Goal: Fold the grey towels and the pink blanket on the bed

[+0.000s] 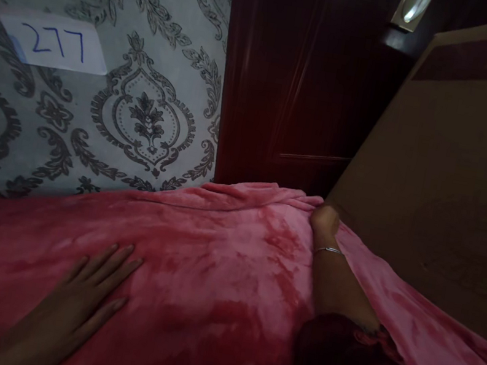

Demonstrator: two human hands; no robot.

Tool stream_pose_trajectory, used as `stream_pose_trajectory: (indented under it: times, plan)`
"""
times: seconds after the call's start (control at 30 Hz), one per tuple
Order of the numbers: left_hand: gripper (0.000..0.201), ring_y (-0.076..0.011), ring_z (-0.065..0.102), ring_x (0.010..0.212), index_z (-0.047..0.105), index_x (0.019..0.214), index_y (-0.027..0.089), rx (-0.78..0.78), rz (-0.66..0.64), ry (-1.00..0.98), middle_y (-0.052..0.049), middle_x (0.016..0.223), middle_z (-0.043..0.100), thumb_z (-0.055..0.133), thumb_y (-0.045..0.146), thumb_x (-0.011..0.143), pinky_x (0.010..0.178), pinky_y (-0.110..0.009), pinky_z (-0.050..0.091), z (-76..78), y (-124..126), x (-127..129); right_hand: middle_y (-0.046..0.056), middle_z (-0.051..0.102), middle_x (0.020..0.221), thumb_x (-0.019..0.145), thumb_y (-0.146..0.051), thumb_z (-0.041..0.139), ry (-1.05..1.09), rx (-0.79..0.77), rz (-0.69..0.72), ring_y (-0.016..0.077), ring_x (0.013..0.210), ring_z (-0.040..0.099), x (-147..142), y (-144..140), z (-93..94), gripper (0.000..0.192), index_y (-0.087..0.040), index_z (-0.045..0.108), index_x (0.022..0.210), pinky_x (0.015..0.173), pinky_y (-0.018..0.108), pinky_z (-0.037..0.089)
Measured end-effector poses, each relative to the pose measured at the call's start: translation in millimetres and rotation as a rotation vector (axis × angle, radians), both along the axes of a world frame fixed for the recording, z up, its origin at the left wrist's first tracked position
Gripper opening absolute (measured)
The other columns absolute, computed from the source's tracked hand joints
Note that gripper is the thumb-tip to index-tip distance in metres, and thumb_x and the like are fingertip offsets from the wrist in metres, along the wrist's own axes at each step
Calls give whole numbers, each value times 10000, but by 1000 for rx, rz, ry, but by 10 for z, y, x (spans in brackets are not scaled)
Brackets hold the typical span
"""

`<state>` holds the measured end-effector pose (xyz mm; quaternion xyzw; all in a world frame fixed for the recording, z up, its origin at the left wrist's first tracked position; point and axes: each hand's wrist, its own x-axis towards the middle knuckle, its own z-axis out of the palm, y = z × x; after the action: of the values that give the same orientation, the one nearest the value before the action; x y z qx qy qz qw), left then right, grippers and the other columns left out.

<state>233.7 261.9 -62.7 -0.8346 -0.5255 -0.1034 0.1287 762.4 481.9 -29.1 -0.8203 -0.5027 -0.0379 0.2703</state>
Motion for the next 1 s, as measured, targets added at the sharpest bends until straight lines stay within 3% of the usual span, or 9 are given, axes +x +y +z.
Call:
stream_pose_trajectory:
  times: [0.1,0.2,0.27,0.33,0.4,0.57,0.67,0.8,1.0]
  plan:
    - [598,-339,331,1500,285,1587,404,-20,6,-12,4,1646,304,356,509,1002,1136,-620,370,2,-1,9,227,624,1326,980,-277,355,-61,100,75,337,1237,584,-287,-95,86,486,-62,622,1324,1030,463,465]
    - [604,-342,300,1513,286,1588,398,-61,19,-18,-3,1656,278,350,518,999,1147,-634,346,21,-3,25,127,510,1509,993,-379,377,-218,203,542,286,1396,453,-617,-220,-4,512,-165,562,1420,1159,456,370]
    - [604,-346,282,1520,298,1586,387,-109,35,-16,-13,1662,259,348,521,1000,1151,-646,331,57,-9,50,96,457,1561,999,-436,376,-284,137,789,279,1443,402,-743,-288,-131,551,-205,500,1483,1185,491,338]
    - [599,-351,257,1528,318,1584,373,-165,52,-15,-23,1666,244,345,518,1003,1156,-655,316,113,-22,90,84,401,1601,1010,-465,347,-277,-21,755,276,1478,353,-768,-314,-222,589,-224,419,1543,1196,513,316]
    - [594,-353,237,1534,340,1580,356,-214,72,-24,-35,1667,244,343,514,1007,1163,-659,298,183,-39,142,94,353,1625,1025,-446,296,-244,-151,596,275,1501,310,-745,-301,-218,601,-205,369,1571,1206,517,296]
    - [593,-371,222,1536,402,1563,291,-303,109,-56,-84,1660,278,368,497,1008,1175,-662,261,343,-75,263,132,364,1614,1028,-388,262,-227,-251,398,330,1486,327,-1028,-420,76,573,-205,394,1555,1150,616,331]
    - [587,-373,205,1540,405,1563,272,-325,113,-81,-95,1665,268,382,477,1013,1191,-655,226,394,-84,295,135,314,1638,1033,-419,268,-320,-141,536,354,1511,258,-1542,-778,78,577,-224,388,1562,1147,644,304]
    - [600,-378,186,1544,380,1573,257,-340,110,-124,-112,1666,274,384,484,1017,1200,-657,190,414,-137,328,38,278,1662,1024,-515,325,-430,-149,853,326,1522,242,-2067,-1353,-191,586,-331,356,1579,1163,599,312]
    - [592,-361,246,1521,423,1537,262,-329,55,-166,-107,1644,334,350,534,1017,1192,-646,211,430,-237,352,58,362,1620,990,-511,304,-345,-335,761,355,1470,355,-2163,-1465,-334,621,-281,421,1555,1137,605,370]
